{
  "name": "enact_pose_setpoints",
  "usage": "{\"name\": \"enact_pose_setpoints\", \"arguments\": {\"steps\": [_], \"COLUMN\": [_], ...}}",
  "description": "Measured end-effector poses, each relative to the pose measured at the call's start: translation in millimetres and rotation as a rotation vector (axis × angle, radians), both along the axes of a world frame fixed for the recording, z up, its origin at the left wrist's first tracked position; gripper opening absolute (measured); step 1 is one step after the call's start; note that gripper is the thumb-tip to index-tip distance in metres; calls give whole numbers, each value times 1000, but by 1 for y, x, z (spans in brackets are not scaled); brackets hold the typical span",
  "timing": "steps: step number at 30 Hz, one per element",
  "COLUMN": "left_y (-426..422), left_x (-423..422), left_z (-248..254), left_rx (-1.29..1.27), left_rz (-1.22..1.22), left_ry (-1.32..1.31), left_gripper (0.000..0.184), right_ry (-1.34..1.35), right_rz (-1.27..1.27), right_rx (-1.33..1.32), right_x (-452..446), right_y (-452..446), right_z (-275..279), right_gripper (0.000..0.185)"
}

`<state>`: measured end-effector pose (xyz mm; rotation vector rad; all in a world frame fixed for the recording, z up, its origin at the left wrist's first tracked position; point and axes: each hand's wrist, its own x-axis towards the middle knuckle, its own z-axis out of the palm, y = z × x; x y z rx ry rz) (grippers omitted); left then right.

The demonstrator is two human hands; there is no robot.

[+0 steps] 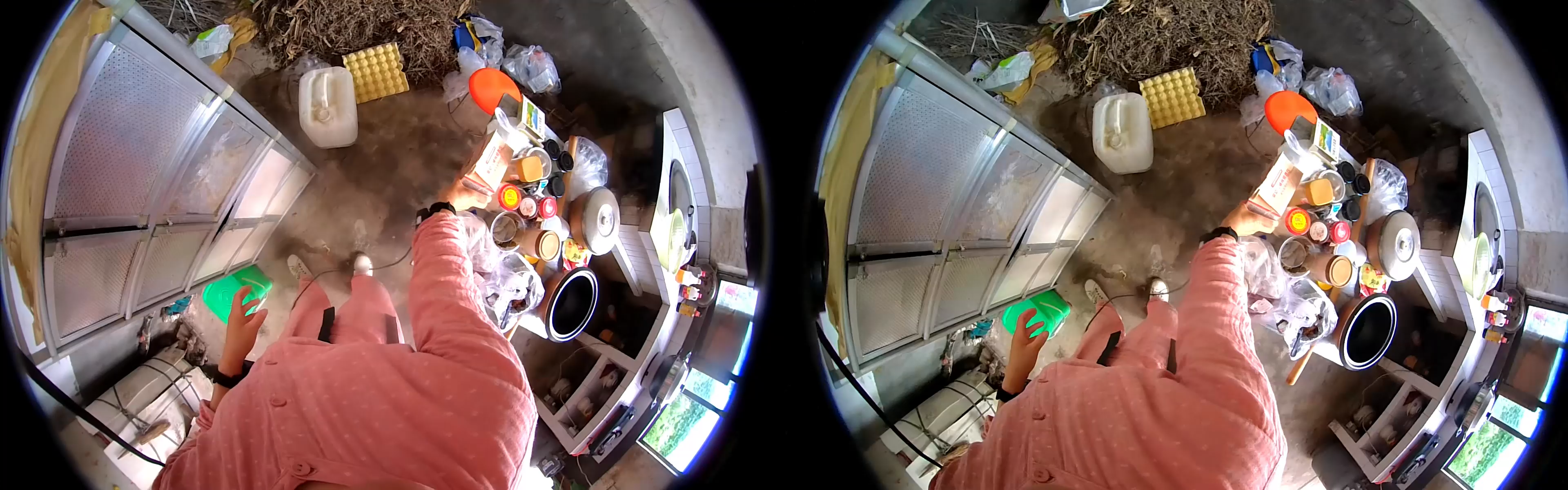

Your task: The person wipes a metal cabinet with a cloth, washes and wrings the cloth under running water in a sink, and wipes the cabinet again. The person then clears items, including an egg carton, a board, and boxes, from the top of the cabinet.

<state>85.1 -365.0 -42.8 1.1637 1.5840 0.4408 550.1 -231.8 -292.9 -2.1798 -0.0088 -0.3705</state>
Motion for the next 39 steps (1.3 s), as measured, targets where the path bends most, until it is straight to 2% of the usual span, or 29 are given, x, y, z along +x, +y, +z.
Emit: {"name": "enact_pose_setpoints", "arguments": {"steps": [1,3,4,5,7,12,16,18,20,22,24,26,27,28,30,31,32,33,35,36,38,39], "left_y": [2,6,8,8,11,14,28,46,68,97,116,135,138,136,131,121,105,88,47,26,-12,-26], "left_x": [2,3,3,3,6,2,-7,-18,-35,-41,-54,-68,-73,-73,-74,-75,-72,-67,-67,-64,-60,-60], "left_z": [1,1,1,3,10,12,17,23,36,83,124,148,154,154,155,157,157,155,134,133,138,141], "left_rx": [-6,-3,6,19,12,10,180,415,755,1104,1431,1447,1455,1456,1204,1202,1308,1413,1418,1481,1520,1496], "left_rz": [-25,-32,-76,-107,-61,-144,-26,132,349,539,557,572,563,587,582,596,570,546,646,682,776,833], "left_ry": [-11,0,-2,1,35,78,125,127,244,435,733,792,855,858,505,504,496,490,288,237,207,227], "left_gripper": [53,52,51,50,49,48,48,44,39,37,34,34,34,34,33,33,27,21,13,11,4,3], "right_ry": [-183,-238,-59,-280,-279,-154,-80,-45,-40,-18,21,89,150,213,440,538,652,609,725,567,70,-158], "right_rz": [-47,-56,-1,-37,0,89,160,178,193,201,222,303,378,500,830,1083,1345,1580,1873,2048,2238,2239], "right_rx": [-336,-302,-214,-632,-542,-404,-337,-308,-285,-226,-138,19,116,214,495,564,593,525,502,332,519,587], "right_x": [19,18,14,21,20,20,22,24,25,17,-2,-32,-53,-77,-138,-175,-208,-243,-299,-316,-359,-378], "right_y": [-4,-9,-13,-18,-21,-26,-27,-31,-40,-41,-42,-40,-38,-33,-25,-25,-26,-24,-11,-6,14,22], "right_z": [-34,-20,-4,-22,-13,4,10,10,13,11,12,19,24,35,60,84,113,156,202,233,291,326], "right_gripper": [68,69,70,61,61,60,60,59,59,59,60,60,60,50,37,40,43,43,29,27,33,36]}}
